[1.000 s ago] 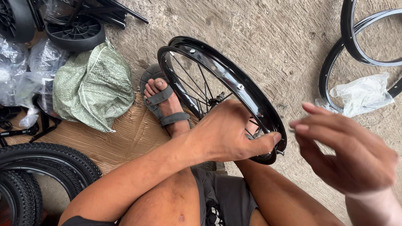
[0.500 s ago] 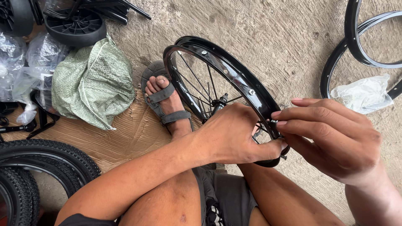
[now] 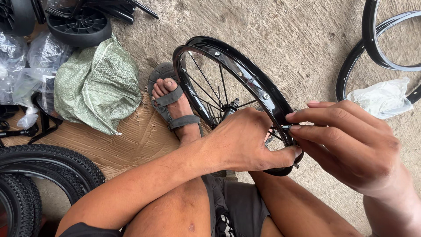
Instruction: The person assembles a bicycle wheel by inserting spokes into the hub and rim, then tightening the nipples by hand. The person rotates the wheel to access different spokes and continues the process until the wheel is fully laced.
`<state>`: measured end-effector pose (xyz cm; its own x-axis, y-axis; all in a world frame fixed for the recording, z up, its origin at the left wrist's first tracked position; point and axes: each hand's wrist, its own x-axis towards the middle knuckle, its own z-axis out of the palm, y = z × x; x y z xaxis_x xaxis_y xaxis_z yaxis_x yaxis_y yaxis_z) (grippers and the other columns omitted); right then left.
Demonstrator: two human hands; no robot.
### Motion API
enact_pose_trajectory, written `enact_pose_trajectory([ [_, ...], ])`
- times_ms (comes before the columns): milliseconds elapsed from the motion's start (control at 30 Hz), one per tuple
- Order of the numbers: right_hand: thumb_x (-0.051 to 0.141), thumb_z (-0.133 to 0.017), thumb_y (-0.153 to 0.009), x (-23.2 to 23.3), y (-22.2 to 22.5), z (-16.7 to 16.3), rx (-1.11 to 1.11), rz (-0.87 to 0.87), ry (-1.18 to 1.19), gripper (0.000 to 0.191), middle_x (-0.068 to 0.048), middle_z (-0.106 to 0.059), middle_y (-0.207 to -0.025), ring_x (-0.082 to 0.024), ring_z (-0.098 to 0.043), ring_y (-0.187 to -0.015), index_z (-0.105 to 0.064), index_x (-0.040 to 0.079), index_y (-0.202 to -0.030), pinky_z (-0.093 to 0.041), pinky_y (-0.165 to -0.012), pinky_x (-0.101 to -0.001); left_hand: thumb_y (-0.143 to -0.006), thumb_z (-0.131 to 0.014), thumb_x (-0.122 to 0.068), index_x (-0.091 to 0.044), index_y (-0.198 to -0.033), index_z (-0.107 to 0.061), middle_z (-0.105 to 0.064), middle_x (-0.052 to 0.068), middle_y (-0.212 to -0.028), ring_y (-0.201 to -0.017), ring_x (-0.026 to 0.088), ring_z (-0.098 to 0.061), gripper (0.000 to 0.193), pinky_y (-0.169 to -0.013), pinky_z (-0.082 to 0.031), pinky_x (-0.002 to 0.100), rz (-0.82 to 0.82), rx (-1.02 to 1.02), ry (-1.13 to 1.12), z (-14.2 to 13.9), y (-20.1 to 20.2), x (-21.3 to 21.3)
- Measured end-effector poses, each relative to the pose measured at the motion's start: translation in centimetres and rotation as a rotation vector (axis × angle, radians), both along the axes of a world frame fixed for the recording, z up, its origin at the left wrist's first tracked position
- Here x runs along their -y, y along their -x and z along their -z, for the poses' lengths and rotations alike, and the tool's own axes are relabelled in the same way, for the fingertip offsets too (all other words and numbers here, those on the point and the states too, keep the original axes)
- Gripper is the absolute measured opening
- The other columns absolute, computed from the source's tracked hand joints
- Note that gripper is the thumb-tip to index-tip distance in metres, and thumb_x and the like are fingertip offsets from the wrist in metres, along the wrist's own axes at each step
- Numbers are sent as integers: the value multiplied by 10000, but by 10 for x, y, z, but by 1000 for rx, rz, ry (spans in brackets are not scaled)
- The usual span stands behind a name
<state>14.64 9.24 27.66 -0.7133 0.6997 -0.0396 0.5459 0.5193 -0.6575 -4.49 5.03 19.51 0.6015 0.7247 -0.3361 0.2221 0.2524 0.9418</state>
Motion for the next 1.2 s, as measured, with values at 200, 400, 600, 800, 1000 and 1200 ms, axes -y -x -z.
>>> enact_pose_trajectory([
  [200, 62, -788, -812, -8, -2, -1, -25, -111, -25, 223, -118, -737, -961, -241, -728, -889, -694, -28, -992, -614, -879, -423, -809, -662, -519, -18, -897, -700, -697, 117, -665, -614, 236, -715, 511, -620, -590, 353, 36, -14, 26, -3, 0, -1],
  [400, 95, -737, -716, -8, 1, -11, 124, -157, -79, 344, -103, -728, -993, -267, -704, -905, -721, -6, -1045, -600, -890, -447, -817, -681, -493, -49, -1035, -712, -730, 149, -809, -743, 286, -740, 496, -698, -596, 377, -28, 30, -24, -3, 1, 2],
  [600, 102, -735, -676, -11, 4, -13, 178, -150, -55, 390, -115, -698, -981, -298, -687, -903, -731, 3, -1053, -601, -889, -442, -816, -672, -493, -62, -1076, -708, -739, 159, -845, -777, 290, -743, 504, -729, -597, 386, 5, 24, 16, -3, 2, 1],
  [800, 69, -737, -705, -8, 7, -16, 158, -93, -6, 347, -113, -693, -963, -285, -692, -888, -727, 5, -1046, -604, -937, -450, -806, -670, -512, -39, -1081, -707, -724, 176, -816, -743, 303, -732, 549, -709, -590, 396, 26, -7, -8, -3, 2, 1],
  [1000, 110, -724, -665, -12, 6, -14, 162, -145, -18, 390, -111, -697, -938, -292, -704, -879, -734, 1, -1039, -595, -966, -470, -810, -657, -537, -25, -999, -721, -710, 169, -763, -723, 297, -727, 549, -706, -594, 392, 28, -26, -21, -3, 1, 1],
  [1200, 118, -737, -730, -9, 4, -14, 204, -163, -38, 310, -93, -700, -925, -269, -707, -876, -729, -6, -1014, -599, -947, -448, -817, -633, -554, -15, -965, -721, -706, 160, -740, -710, 294, -727, 566, -694, -595, 393, 50, -5, -7, -2, 0, 0],
])
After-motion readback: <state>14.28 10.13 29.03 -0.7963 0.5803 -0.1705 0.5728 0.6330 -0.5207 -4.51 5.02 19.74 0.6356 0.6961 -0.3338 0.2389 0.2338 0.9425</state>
